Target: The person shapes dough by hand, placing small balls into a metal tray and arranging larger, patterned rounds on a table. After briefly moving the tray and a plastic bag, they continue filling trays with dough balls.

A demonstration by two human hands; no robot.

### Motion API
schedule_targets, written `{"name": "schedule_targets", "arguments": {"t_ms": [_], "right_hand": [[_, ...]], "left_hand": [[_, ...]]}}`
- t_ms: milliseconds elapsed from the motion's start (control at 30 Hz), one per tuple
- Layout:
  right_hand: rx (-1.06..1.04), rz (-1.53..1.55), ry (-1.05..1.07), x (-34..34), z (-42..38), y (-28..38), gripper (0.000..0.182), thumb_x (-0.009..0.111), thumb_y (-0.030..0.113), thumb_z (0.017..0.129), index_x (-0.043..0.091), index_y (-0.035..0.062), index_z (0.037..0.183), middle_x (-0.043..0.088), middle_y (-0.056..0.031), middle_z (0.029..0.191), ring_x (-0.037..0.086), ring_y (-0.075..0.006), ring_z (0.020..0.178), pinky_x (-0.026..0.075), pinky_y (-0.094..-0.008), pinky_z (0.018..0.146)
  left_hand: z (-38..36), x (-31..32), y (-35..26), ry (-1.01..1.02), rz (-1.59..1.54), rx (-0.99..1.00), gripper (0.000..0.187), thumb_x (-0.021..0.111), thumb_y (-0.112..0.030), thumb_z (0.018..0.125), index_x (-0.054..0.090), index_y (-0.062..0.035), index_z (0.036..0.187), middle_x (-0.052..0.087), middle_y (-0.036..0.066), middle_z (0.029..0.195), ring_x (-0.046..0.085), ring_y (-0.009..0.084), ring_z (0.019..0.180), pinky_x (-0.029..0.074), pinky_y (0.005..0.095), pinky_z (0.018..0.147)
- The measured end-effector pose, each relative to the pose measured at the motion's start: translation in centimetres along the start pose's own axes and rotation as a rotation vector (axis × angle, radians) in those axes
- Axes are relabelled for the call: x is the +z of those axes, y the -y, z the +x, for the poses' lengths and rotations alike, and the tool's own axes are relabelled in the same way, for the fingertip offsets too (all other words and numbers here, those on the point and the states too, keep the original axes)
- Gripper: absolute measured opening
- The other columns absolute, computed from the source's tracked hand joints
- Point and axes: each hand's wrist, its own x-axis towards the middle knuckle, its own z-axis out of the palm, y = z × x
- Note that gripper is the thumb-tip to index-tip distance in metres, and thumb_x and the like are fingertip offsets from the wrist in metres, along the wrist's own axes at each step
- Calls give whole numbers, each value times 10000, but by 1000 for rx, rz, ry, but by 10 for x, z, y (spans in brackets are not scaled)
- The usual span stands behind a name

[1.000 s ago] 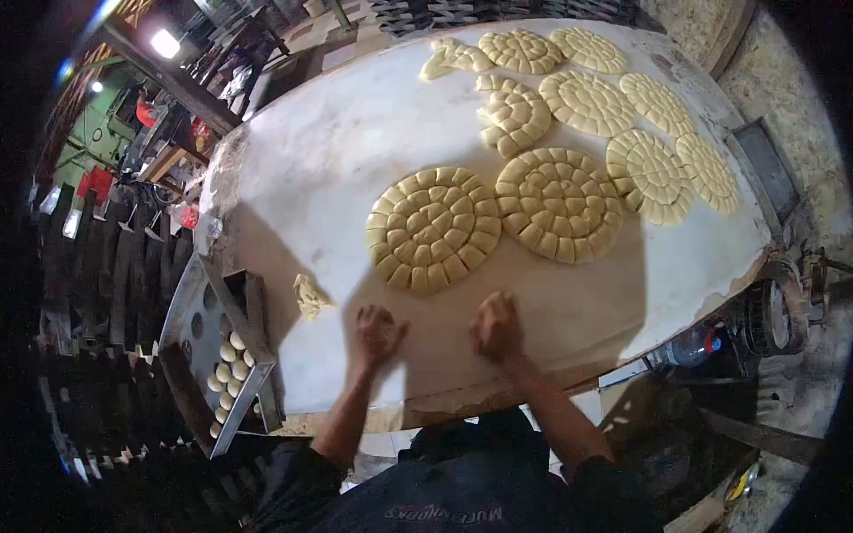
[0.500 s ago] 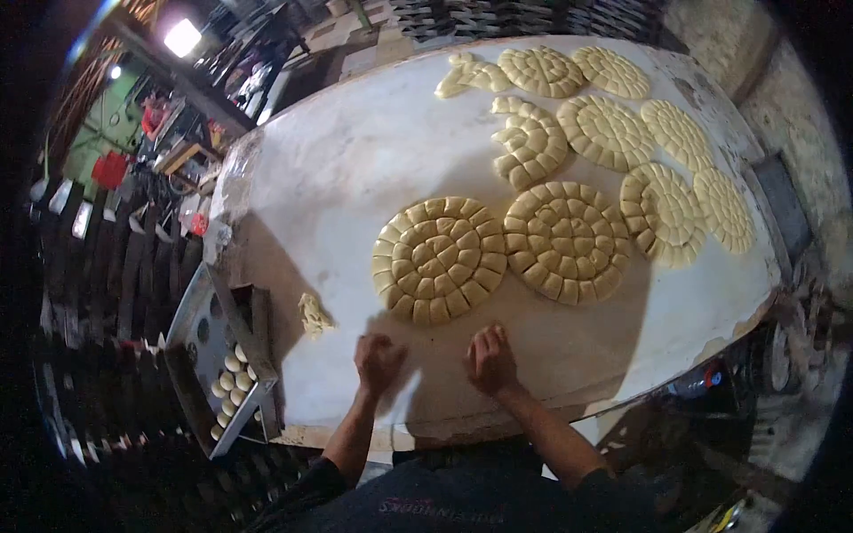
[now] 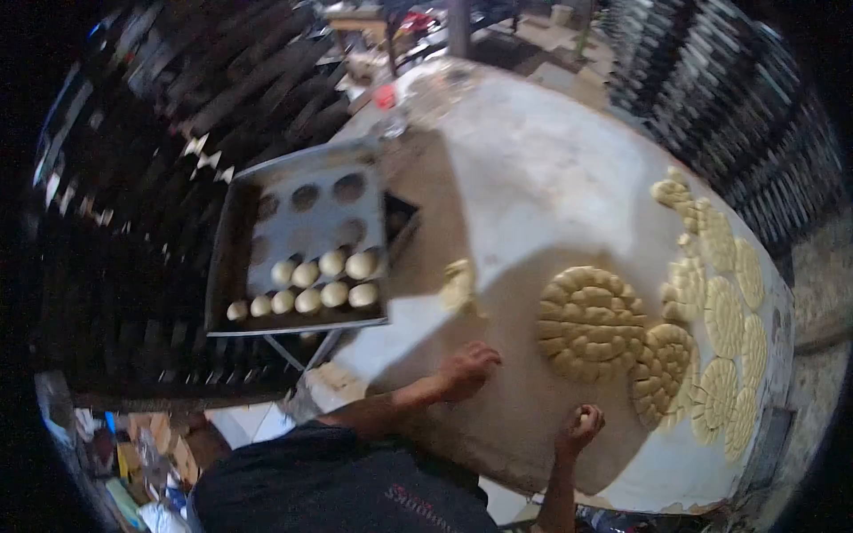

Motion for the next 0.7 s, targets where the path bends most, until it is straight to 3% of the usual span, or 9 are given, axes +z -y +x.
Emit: {"name": "schedule_targets", "arguments": {"t_ms": [33, 167, 200, 233, 367, 467, 533, 600, 700], "right_hand": [[-231, -33, 20, -10, -13, 0, 143, 563, 133, 883, 557, -8, 861, 577, -168, 911, 554, -329, 928, 434, -455, 849], [282, -31, 512, -60, -1, -53, 301, 536, 287, 910, 633, 9, 847, 625, -125, 820, 614, -280, 734, 509, -394, 704], [753, 351, 634, -75, 11, -48, 267, 577, 289, 894, 658, 35, 898, 633, -100, 817, 614, -250, 691, 513, -327, 634], [486, 431, 501, -82, 12, 8, 278, 584, 304, 920, 668, 46, 978, 635, -96, 919, 623, -196, 781, 518, -295, 618], [231, 777, 601, -28, 73, 295, 351, 529, 237, 988, 554, -22, 1223, 596, -136, 1099, 599, -217, 1023, 573, -405, 796], [-494, 715, 608, -4, 75, 489, 352, 609, 174, 900, 576, -13, 1197, 602, -201, 1171, 600, -321, 1086, 457, -404, 965], [-838, 871, 608, 38, 63, 568, 389, 712, 191, 834, 603, 46, 1178, 610, -195, 1156, 595, -331, 1112, 481, -412, 943], [-1020, 826, 719, 101, 40, 618, 376, 700, 212, 859, 608, 68, 1194, 602, -171, 1210, 590, -310, 1151, 492, -442, 951], [-1192, 407, 976, 152, 26, 623, 397, 717, 240, 845, 614, 74, 1191, 591, -157, 1226, 529, -285, 1224, 367, -419, 1077]], "left_hand": [[-28, 1, 5, -12, -11, -40, 313, 614, -129, 806, 618, -85, 1115, 587, 155, 1145, 591, 329, 1011, 477, 428, 946], [-113, -51, 21, 170, 446, 131, 410, 561, -84, 844, 541, -11, 1247, 552, 177, 1198, 551, 347, 1081, 454, 429, 971], [-126, -73, 25, 173, 739, 263, 394, 519, -36, 858, 515, 37, 1246, 545, 190, 1168, 548, 361, 1054, 456, 424, 949], [-100, -196, -36, 91, -65, -137, 397, 531, -35, 847, 523, 22, 1239, 552, 191, 1132, 553, 366, 1027, 454, 428, 931], [-136, -377, -5, -174, 471, -232, 545, 684, -115, 752, 526, -32, 1267, 592, 153, 1223, 548, 309, 1162, 417, 512, 957], [-178, -442, 64, 291, 886, -662, 479, 674, -234, 796, 586, -114, 1251, 603, 118, 1254, 525, 309, 1225, 226, 612, 1068], [-219, -438, 117, 44, 811, -678, 373, 654, -220, 793, 656, -111, 1150, 620, 120, 1240, 533, 299, 1233, 205, 608, 1092], [-227, -435, 121, 25, 909, -502, 365, 657, -215, 781, 671, -90, 1123, 633, 137, 1222, 565, 300, 1199, 164, 604, 1128], [-194, -451, 94, 491, 725, -797, 549, 730, -253, 713, 629, -151, 1243, 596, 196, 1278, 470, 290, 1319, 86, 622, 1153]]}}
